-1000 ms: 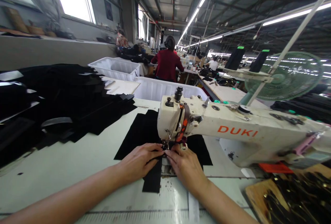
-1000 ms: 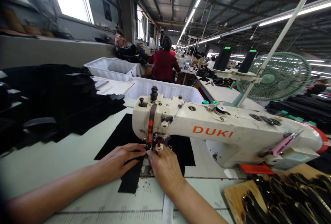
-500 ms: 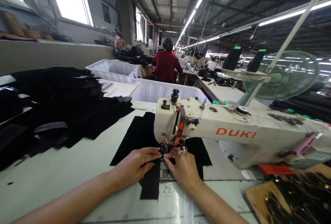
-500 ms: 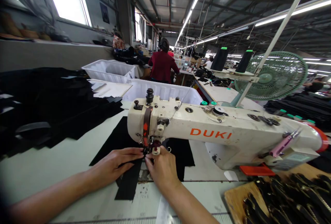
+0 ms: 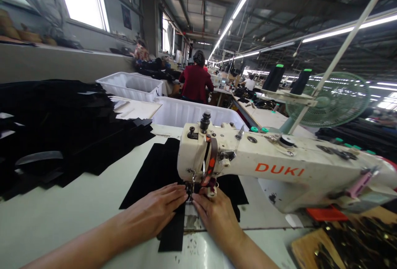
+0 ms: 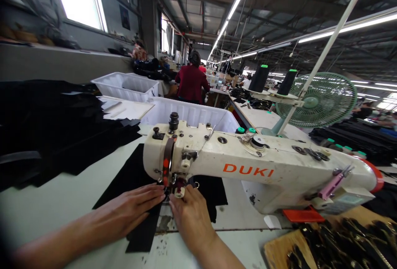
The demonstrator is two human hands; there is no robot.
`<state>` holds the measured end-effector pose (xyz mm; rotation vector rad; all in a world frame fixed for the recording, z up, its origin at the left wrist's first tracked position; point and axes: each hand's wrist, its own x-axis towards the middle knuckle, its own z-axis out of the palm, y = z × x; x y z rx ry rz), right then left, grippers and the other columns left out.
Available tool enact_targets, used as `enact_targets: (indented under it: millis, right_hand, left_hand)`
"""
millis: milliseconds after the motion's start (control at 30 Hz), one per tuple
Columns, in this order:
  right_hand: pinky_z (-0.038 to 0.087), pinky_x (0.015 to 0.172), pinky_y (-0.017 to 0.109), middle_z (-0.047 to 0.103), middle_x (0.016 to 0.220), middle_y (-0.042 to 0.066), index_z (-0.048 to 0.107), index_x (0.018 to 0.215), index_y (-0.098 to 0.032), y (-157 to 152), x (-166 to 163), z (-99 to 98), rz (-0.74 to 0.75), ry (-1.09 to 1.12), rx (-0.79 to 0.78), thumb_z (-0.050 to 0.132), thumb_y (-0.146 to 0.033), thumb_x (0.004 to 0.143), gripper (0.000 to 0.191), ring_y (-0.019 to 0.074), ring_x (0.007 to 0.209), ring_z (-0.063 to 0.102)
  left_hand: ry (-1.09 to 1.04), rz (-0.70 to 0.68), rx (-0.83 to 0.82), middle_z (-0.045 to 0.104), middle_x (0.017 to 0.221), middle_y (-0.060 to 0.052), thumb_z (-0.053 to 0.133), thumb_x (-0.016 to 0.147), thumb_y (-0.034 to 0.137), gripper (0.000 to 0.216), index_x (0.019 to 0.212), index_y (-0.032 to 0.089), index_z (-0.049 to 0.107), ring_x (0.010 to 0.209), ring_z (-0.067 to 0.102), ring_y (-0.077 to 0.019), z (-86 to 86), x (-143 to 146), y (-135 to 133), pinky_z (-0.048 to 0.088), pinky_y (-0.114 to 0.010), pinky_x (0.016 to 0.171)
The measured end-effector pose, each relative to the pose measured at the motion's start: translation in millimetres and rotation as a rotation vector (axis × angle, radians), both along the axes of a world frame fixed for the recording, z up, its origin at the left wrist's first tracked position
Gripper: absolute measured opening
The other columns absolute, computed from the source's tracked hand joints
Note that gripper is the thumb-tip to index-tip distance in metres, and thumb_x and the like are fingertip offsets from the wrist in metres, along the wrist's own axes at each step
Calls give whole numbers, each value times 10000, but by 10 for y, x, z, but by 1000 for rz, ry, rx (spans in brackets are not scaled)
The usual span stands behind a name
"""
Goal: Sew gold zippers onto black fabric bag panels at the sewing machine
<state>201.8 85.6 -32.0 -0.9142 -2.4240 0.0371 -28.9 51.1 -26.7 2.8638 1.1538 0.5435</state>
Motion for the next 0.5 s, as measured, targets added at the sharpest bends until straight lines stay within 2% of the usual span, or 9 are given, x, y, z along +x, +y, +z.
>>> enact_targets:
  millis: [133,333,500]
  right_hand:
    - [488,872,356,681,984,41,691,1091,-253,-5,-40,11,-21,-43,20,583,-150,915,231,228,960,589]
    - [476,842,373,689,1016,37,680,1107,-258,-19,-44,33,-29,-73,64,546,-139,932,250,231,933,592]
    - [467,838,376,690,1024,55,670,1140,-221,-17,-55,21,-44,-114,92,506,-135,950,265,237,924,593]
  left_hand:
    - [-3,-2,38,540,1394,-117,440,892,77,512,1401,130,463,1346,425,-229,-41,-21,34,338,-382,1137]
    - [23,-4,37,539,1391,-125,434,900,45,488,1379,121,485,1334,440,-230,65,12,33,327,-394,1139]
    - [55,51,3,553,1371,-148,449,945,128,412,1350,91,516,1312,468,-247,96,30,44,344,-423,1120]
